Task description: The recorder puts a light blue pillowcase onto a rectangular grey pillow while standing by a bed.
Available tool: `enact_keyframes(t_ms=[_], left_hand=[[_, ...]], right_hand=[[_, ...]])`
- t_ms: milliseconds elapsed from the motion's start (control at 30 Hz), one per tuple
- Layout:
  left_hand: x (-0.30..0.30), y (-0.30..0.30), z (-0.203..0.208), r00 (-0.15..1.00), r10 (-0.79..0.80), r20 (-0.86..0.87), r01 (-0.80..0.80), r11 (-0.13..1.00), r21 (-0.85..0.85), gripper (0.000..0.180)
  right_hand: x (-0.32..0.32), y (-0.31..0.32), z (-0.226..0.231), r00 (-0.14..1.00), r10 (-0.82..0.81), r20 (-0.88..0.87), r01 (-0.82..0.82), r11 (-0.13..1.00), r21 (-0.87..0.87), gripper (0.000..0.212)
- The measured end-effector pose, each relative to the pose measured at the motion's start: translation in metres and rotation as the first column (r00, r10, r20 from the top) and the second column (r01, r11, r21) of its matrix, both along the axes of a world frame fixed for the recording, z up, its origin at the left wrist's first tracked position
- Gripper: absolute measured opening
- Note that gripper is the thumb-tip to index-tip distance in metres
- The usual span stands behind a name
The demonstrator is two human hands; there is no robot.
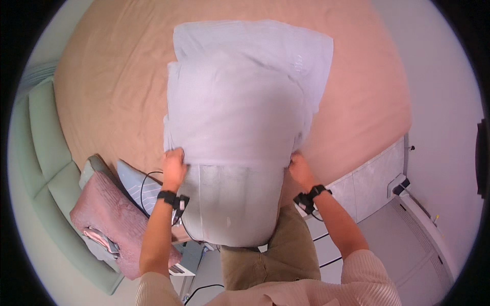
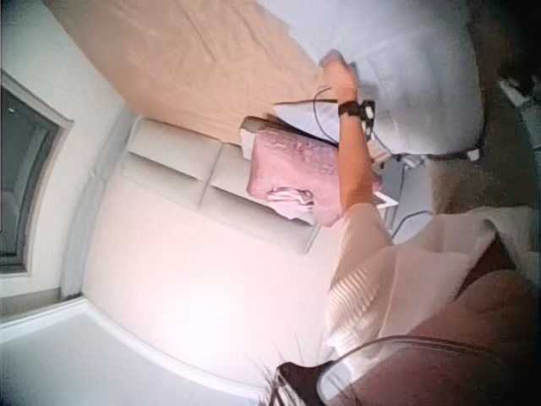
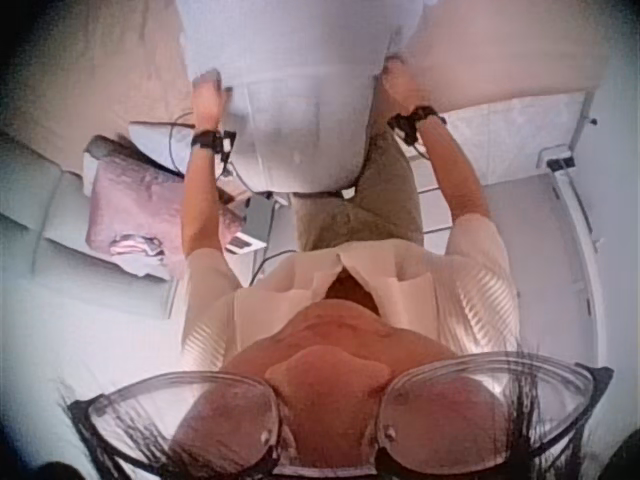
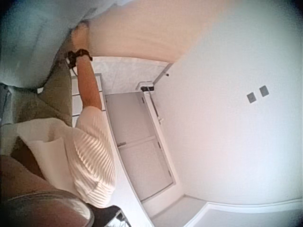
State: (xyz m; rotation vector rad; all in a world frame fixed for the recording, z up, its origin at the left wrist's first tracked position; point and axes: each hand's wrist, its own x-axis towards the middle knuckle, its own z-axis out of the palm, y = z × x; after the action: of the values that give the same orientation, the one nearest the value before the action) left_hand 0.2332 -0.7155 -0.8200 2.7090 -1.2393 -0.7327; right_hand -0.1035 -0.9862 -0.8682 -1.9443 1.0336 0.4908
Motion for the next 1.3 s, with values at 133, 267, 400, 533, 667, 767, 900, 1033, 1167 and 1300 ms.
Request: enact_keyframes(t_ms=[133, 267, 400, 533, 667, 767, 900, 1033, 1167, 1300], left_hand=[[-0.005, 0.000, -0.009, 0.966, 0.188, -0.180, -0.213, 0.968, -0.130, 0.019], [-0.021, 0.028, -0.004, 0.941, 0.249, -0.229, -0.309, 0.907, -0.285, 0.044], [-0.069, -0.036, 0.038, 0.961, 0.104, -0.258, -0.193, 0.917, -0.349, 0.063], [-0.134, -0.076, 0.056, 0.924, 0.100, -0.368, -0.239, 0.905, -0.353, 0.074], [-0.133, -0.038, 0.112, 0.901, 0.224, -0.372, -0.378, 0.826, -0.417, 0.080], [-0.106, -0.008, 0.197, 0.854, 0.163, -0.495, -0.457, 0.691, -0.561, 0.079], [-0.077, 0.031, 0.355, 0.801, 0.017, -0.598, -0.532, 0.478, -0.699, 0.065], [-0.058, 0.125, 0.435, 0.368, -0.167, -0.915, -0.916, 0.102, -0.387, 0.053], [-0.064, 0.226, 0.514, 0.245, -0.330, -0.912, -0.970, -0.075, -0.233, 0.050], [-0.065, 0.314, 0.495, 0.186, -0.339, -0.922, -0.975, -0.182, -0.130, 0.048]], right_hand=[[-0.013, -0.012, -0.036, 0.922, -0.271, 0.278, 0.223, 0.956, 0.192, 0.030], [-0.042, -0.026, -0.053, 0.613, -0.788, -0.048, 0.521, 0.358, 0.775, 0.046], [0.010, -0.017, -0.012, 0.628, -0.773, -0.094, 0.514, 0.320, 0.796, 0.058], [0.050, 0.006, 0.050, 0.821, -0.571, -0.007, 0.394, 0.558, 0.731, 0.052], [0.087, 0.088, 0.192, 0.681, -0.652, 0.332, 0.331, 0.679, 0.655, 0.034], [0.134, 0.108, 0.324, 0.772, -0.477, 0.420, 0.202, 0.811, 0.549, 0.020], [0.188, 0.165, 0.483, 0.733, -0.155, 0.662, -0.119, 0.929, 0.349, 0.022], [0.230, 0.256, 0.633, 0.710, 0.236, 0.663, -0.308, 0.951, -0.009, 0.020], [0.255, 0.372, 0.747, 0.418, 0.654, 0.631, -0.459, 0.751, -0.474, 0.018], [0.276, 0.473, 0.706, 0.368, 0.798, 0.478, -0.527, 0.602, -0.600, 0.019]])
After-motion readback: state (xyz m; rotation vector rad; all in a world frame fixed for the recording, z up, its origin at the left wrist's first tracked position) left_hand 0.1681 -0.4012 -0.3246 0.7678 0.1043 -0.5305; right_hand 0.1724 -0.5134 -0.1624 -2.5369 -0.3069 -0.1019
